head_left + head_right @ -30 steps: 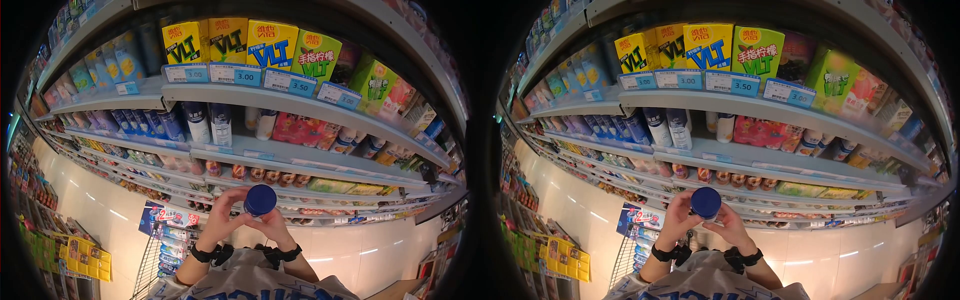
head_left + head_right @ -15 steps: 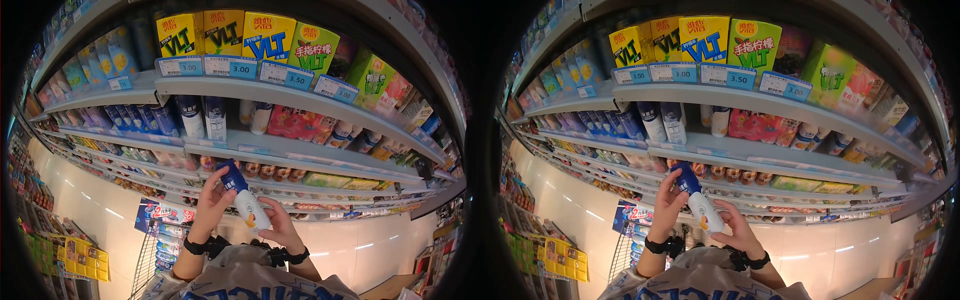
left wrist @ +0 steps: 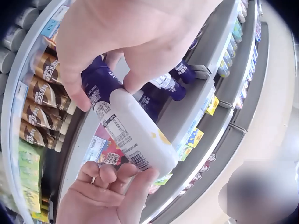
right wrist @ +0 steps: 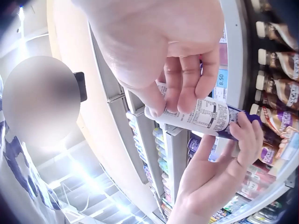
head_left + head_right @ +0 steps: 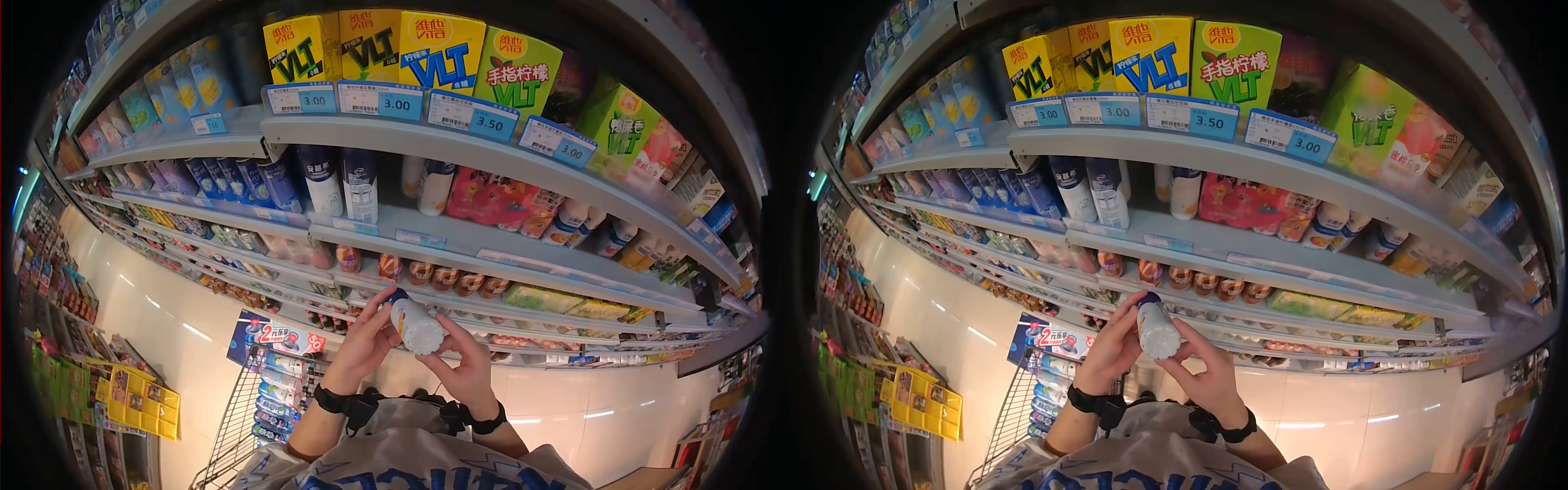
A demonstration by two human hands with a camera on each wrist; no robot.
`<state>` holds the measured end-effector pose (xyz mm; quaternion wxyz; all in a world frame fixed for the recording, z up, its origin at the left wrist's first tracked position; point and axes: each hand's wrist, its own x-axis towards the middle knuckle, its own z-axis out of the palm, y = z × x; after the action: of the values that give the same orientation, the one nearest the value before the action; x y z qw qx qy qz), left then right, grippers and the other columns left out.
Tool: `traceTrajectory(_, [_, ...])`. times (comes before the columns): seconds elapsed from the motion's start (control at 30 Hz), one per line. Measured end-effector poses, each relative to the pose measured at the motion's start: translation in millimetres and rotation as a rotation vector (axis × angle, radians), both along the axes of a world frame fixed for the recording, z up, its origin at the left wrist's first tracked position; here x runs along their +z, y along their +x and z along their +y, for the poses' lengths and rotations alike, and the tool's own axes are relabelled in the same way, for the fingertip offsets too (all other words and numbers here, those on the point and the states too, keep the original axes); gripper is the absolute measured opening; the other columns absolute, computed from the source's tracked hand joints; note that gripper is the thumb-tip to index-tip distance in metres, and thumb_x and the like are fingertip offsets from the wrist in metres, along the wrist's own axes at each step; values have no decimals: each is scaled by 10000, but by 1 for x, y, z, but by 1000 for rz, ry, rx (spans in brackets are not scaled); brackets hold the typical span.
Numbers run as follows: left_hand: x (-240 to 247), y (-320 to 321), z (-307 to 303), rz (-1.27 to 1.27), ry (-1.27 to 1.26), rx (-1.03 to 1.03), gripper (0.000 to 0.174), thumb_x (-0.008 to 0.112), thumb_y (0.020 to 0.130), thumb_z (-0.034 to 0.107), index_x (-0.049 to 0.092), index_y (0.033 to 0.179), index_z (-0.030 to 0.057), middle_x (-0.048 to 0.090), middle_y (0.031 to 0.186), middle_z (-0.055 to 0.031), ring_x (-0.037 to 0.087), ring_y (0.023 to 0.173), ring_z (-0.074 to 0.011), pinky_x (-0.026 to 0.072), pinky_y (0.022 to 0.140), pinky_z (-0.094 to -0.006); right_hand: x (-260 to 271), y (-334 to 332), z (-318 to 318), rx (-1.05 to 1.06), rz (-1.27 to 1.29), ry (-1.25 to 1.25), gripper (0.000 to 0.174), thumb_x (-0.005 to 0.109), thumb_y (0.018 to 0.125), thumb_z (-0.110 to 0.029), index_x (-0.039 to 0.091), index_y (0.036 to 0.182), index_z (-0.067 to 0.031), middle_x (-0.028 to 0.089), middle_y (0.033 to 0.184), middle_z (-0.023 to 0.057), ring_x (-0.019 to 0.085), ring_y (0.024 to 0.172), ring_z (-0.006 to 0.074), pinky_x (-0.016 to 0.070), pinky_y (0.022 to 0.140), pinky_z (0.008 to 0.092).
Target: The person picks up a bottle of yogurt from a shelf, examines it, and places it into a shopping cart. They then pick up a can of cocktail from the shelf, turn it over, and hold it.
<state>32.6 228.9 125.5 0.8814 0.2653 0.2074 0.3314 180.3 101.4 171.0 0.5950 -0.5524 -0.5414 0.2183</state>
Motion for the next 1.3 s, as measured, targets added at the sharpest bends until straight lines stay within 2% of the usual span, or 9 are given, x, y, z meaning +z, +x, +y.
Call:
traceTrajectory(0.4, [2,39,-28,164,6,226,455,537,1012,157,428,1452,125,617,1190,-56,614,1069,-166,522,917,-357,-13,55,-23,192,55,-131,686,816,789,-113,501,1395,-44,713,782,88,700,756,160,523,779,293])
traceTrajectory(0.47, [0,39,-37,176,29,278,463,538,1002,136,430,1451,117,609,1212,-66,602,1099,-182,521,923,-367,-29,62,-27,273,265,-249,676,778,843,-147,452,1426,-43,716,795,95,695,763,153,511,784,291])
traceTrajectory(0.6, [3,33,-49,283,114,394,671,580,955,31,299,1551,157,588,1140,-50,629,1014,-151,549,844,-332,-56,70,-20,399,349,-396,642,735,894,-174,425,1438,-29,717,821,101,686,779,141,502,774,285])
traceTrajectory(0.7, [11,23,-61,388,181,537,852,560,937,-20,107,1604,254,525,1186,-80,605,1016,-161,525,854,-336,-60,65,-13,555,437,-506,623,712,921,-181,411,1438,-7,716,870,102,677,805,131,505,774,290])
traceTrajectory(0.87, [7,-17,-72,424,246,690,869,618,943,63,81,1607,227,551,1253,-102,614,961,-123,528,782,-279,-64,39,0,782,404,-542,598,685,929,-126,398,1435,15,687,1065,128,662,961,150,510,845,299])
traceTrajectory(0.97, [10,-54,-77,336,151,726,839,624,962,125,90,1606,200,574,1126,-24,572,850,-57,505,702,-223,-71,12,4,916,583,-589,621,672,920,-80,373,1452,31,623,1224,140,626,1079,164,503,912,312])
traceTrajectory(1.07, [14,-91,-82,439,140,804,579,589,1001,187,357,1525,102,580,871,49,584,723,-15,510,611,-206,-75,-17,8,1006,625,-605,652,666,905,-44,350,1469,47,556,1330,134,591,1150,167,493,962,329])
traceTrajectory(1.2, [22,-144,-89,477,189,789,537,691,937,186,507,1424,54,531,875,52,524,693,-16,463,599,-166,-82,-66,13,1050,543,-560,696,675,880,16,331,1485,23,560,1323,142,586,1163,183,520,926,352])
traceTrajectory(1.3, [29,-182,-101,451,237,787,508,710,911,125,538,1381,33,635,1018,-6,591,747,-30,476,617,-180,-79,-103,13,1047,487,-654,682,673,886,0,341,1481,23,546,1336,119,583,1159,182,520,922,350])
